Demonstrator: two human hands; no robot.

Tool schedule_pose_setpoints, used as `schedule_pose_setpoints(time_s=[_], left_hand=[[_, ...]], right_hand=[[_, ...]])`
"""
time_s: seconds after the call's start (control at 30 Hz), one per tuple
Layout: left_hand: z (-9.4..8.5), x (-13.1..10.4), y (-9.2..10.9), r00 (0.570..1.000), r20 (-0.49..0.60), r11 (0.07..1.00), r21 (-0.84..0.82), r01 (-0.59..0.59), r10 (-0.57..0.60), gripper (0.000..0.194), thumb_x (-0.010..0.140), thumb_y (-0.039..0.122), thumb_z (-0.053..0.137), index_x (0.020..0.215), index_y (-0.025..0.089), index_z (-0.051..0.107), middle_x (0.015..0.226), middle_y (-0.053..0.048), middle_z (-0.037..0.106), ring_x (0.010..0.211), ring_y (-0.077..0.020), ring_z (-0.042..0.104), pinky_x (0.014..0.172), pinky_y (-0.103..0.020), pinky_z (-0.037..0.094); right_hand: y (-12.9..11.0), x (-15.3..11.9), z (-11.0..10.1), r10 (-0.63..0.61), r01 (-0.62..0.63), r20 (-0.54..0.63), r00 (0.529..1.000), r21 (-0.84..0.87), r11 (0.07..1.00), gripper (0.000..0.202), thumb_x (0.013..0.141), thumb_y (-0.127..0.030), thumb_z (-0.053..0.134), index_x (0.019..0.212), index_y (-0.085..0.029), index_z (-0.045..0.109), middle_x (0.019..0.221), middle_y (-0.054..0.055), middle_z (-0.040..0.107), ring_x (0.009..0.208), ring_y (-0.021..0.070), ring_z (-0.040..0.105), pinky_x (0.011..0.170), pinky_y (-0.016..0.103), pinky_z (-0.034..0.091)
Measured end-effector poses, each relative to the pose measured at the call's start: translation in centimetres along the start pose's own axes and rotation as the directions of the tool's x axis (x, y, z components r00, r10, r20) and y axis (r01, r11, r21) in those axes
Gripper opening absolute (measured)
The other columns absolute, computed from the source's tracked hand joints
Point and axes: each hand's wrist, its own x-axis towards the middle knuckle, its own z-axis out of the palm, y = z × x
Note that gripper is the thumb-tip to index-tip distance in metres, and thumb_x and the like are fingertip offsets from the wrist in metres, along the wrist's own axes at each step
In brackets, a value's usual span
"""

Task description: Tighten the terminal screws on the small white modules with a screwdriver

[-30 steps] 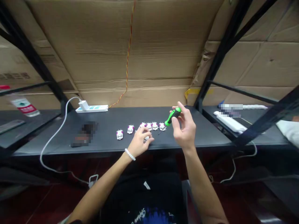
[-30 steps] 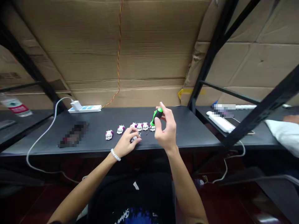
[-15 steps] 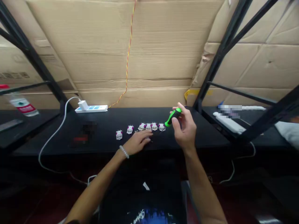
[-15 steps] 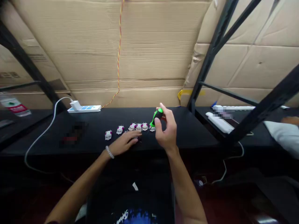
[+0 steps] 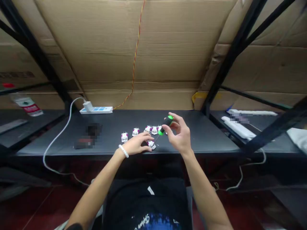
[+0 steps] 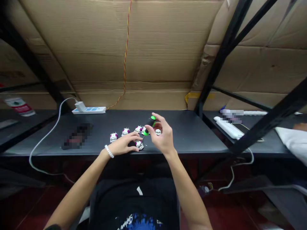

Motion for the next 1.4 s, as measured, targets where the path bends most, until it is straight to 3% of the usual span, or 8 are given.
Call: schedule_pose_setpoints(time_s=[0.27, 0.73, 1.0, 1.13, 1.4], left_hand=[[-0.1, -0.1, 0.0, 0.999, 0.012, 0.999, -0.019, -0.031, 0.031, 0.036, 0.091, 0.036, 0.081, 0.126, 0.027, 0.077, 0.126, -0.009, 0.069, 0.121, -0.0265, 0.067, 0.111, -0.041, 0.052], [0.1, 0.1, -0.5, 0.999, 0.018, 0.999, -0.022, -0.036, 0.036, 0.037, 0.09, 0.035, 0.082, 0.126, 0.028, 0.078, 0.127, -0.009, 0.072, 0.123, -0.0268, 0.066, 0.113, -0.042, 0.05], [0.2, 0.2, -0.7, 0.999, 0.02, 0.999, -0.029, -0.038, 0.039, 0.037, 0.089, 0.034, 0.083, 0.125, 0.027, 0.078, 0.127, -0.009, 0.074, 0.123, -0.0274, 0.066, 0.112, -0.044, 0.05], [0.3, 0.3, -1.1, 0.998, 0.005, 0.998, -0.033, -0.055, 0.055, 0.032, 0.091, 0.036, 0.082, 0.12, 0.026, 0.08, 0.125, -0.008, 0.075, 0.12, -0.0279, 0.068, 0.111, -0.043, 0.05], [0.4, 0.5, -1.5, 0.999, 0.004, 0.998, -0.035, -0.045, 0.045, 0.033, 0.088, 0.033, 0.085, 0.119, 0.025, 0.081, 0.124, -0.008, 0.076, 0.118, -0.026, 0.068, 0.111, -0.04, 0.051]], right_hand=[[0.0, -0.2, 0.1, -0.034, 0.034, -0.015, 0.999, -0.034, 0.999, 0.051, 0.091, -0.039, 0.078, 0.138, -0.025, 0.064, 0.115, 0.009, 0.078, 0.088, 0.0208, 0.078, 0.081, 0.037, 0.068], [-0.3, -0.4, 0.2, -0.035, 0.035, 0.009, 0.999, -0.038, 0.999, 0.049, 0.092, -0.035, 0.077, 0.139, -0.027, 0.064, 0.114, 0.008, 0.078, 0.087, 0.0208, 0.078, 0.081, 0.038, 0.068], [-1.1, -0.7, 0.0, -0.122, 0.126, 0.107, 0.987, -0.036, 0.991, 0.055, 0.098, -0.03, 0.07, 0.151, -0.031, 0.057, 0.124, 0.009, 0.077, 0.1, 0.0235, 0.078, 0.091, 0.04, 0.068], [-1.5, -0.9, 0.0, -0.148, 0.154, 0.152, 0.977, -0.03, 0.988, 0.058, 0.1, -0.028, 0.066, 0.156, -0.03, 0.052, 0.126, 0.009, 0.075, 0.101, 0.0236, 0.077, 0.088, 0.04, 0.068], [-2.5, -1.0, 0.3, -0.127, 0.128, 0.207, 0.97, 0.009, 0.992, 0.052, 0.104, -0.025, 0.056, 0.155, -0.029, 0.051, 0.137, 0.013, 0.063, 0.11, 0.0256, 0.069, 0.093, 0.045, 0.064]])
